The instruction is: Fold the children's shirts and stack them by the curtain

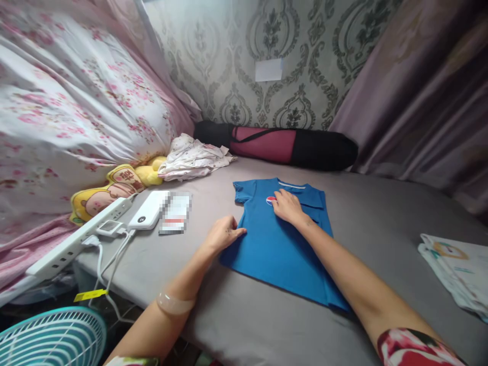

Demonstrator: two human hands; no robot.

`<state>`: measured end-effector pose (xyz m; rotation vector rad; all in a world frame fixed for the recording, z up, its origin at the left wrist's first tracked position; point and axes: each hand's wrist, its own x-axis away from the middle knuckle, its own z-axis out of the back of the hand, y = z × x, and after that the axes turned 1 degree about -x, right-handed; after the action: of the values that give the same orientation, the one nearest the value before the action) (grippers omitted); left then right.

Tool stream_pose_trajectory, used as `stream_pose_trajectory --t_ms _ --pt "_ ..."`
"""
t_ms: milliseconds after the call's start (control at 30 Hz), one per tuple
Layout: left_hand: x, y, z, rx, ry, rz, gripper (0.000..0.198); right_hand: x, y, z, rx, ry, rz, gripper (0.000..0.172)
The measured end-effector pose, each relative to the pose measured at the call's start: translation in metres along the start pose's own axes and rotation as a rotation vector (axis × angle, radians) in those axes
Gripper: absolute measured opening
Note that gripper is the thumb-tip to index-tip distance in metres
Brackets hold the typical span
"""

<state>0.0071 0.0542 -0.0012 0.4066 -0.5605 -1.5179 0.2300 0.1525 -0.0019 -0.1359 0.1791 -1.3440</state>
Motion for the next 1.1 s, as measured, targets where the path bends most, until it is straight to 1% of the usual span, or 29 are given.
stream_pose_trajectory --t_ms 67,167,267,400,467,533,567,633,733,867,1000,1100 --pt "0.000 -0.001 0.001 0.010 -0.023 -0.014 0.027 -0.012 -0.017 0.004 -0.078 0.024 0.025 0.039" --pt "0.000 0.000 0.003 0.024 -0.056 -0.026 0.026 -0.035 -0.051 0.007 -0.205 -0.055 0.036 0.033" --pt "0.003 0.002 0.004 0.021 -0.080 -0.036 0.025 -0.057 -0.085 0.005 -0.249 -0.090 -0.004 0.032" --pt "0.007 0.004 0.004 0.012 -0.046 -0.035 0.018 -0.075 -0.121 -0.003 -0.226 -0.083 -0.081 0.036" --pt "0.009 0.004 0.003 0.032 -0.041 -0.038 0.014 -0.080 -0.132 -0.011 -0.206 -0.069 -0.111 0.042" --pt "0.010 0.005 0.002 0.045 -0.053 -0.031 0.014 -0.084 -0.139 -0.021 -0.230 -0.052 -0.159 0.049" --pt "0.011 0.005 0.002 0.044 -0.063 -0.022 0.015 -0.085 -0.141 -0.026 -0.276 -0.039 -0.181 0.050" --pt "0.011 0.006 0.002 0.038 -0.083 -0.006 0.016 -0.088 -0.140 -0.033 -0.398 -0.005 -0.213 0.044" --pt "0.012 0.008 0.004 0.027 -0.106 0.000 0.017 -0.093 -0.132 -0.036 -0.543 0.034 -0.249 0.033" --pt "0.014 0.013 0.008 0.014 -0.130 -0.024 0.013 -0.098 -0.110 -0.026 -0.739 0.042 -0.348 0.014" --pt "0.017 0.015 0.010 0.076 -0.127 -0.088 0.007 -0.095 -0.082 -0.011 -0.986 0.120 -0.454 0.013" --pt "0.019 0.016 0.010 0.152 -0.103 -0.114 0.003 -0.083 -0.058 -0.001 -1.140 0.190 -0.480 0.010"
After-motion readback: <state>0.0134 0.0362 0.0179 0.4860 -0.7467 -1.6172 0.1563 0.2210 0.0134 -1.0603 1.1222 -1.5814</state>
